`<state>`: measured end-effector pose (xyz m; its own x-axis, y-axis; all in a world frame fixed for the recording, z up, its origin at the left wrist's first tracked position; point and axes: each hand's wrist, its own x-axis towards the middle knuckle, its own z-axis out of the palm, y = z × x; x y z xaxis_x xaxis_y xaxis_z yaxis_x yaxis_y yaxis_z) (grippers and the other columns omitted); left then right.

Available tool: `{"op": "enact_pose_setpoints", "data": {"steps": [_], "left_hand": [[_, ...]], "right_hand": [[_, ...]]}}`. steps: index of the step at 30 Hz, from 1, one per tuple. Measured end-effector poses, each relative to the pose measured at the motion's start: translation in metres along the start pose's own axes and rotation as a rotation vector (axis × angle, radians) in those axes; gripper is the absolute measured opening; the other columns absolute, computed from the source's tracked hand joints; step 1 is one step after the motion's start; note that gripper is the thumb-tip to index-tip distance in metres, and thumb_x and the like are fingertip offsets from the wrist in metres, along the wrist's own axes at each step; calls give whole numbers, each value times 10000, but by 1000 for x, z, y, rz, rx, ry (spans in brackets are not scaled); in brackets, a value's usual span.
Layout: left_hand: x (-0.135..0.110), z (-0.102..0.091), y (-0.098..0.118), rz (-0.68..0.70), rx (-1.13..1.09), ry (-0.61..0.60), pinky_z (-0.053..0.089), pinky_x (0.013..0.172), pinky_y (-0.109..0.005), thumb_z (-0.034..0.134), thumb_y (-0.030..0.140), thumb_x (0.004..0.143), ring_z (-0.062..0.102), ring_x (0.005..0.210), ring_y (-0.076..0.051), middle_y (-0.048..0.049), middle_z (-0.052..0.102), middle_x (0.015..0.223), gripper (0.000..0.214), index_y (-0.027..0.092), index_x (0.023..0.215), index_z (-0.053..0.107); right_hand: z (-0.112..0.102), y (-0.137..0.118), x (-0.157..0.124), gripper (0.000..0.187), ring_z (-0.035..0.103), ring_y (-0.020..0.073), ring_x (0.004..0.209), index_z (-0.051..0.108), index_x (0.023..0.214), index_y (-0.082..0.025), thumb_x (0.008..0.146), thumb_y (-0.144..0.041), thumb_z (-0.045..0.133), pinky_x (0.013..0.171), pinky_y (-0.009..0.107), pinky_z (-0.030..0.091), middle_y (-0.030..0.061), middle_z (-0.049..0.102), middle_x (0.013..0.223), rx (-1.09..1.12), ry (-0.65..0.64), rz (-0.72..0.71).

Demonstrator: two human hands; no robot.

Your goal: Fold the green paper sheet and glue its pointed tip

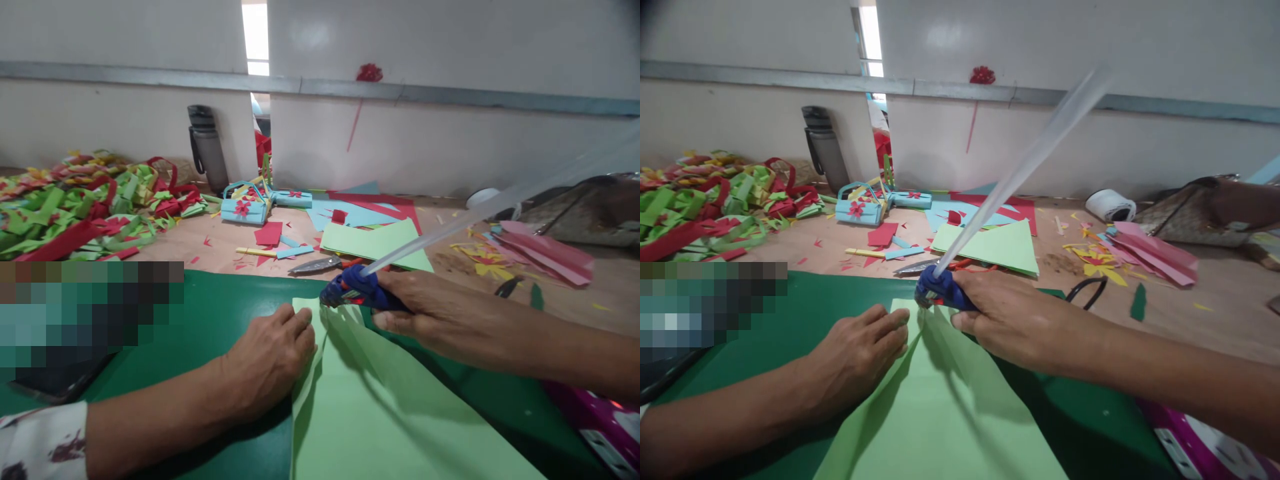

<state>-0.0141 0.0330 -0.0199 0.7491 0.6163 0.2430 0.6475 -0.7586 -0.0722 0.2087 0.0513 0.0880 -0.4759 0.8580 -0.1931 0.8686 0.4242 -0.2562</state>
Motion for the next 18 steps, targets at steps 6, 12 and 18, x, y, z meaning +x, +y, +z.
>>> {"op": "enact_pose_setpoints", "data": {"steps": [6,12,18], "left_hand": [[1,1,0,-12,-13,3,392,534,-298,413,164,897,438,729,-201,-67,577,935,148,167,830,544],[4,2,0,-39,-46,-9,425,566,-318,373,200,918,447,736,-201,-57,573,921,187,170,828,534],[7,-3,0,-111,-137,-86,464,648,-346,348,241,919,492,802,-208,-61,565,951,205,172,867,534]], "right_hand": [[1,2,-1,200,566,207,787,564,890,-213,837,-357,435,686,302,387,21,620,861,7,10,-7],[2,2,-3,214,565,203,791,572,945,-220,838,-347,437,670,291,391,21,628,882,15,6,-28],[3,3,-3,198,570,199,781,583,914,-213,824,-340,461,670,283,405,23,632,875,8,22,-24]]}}
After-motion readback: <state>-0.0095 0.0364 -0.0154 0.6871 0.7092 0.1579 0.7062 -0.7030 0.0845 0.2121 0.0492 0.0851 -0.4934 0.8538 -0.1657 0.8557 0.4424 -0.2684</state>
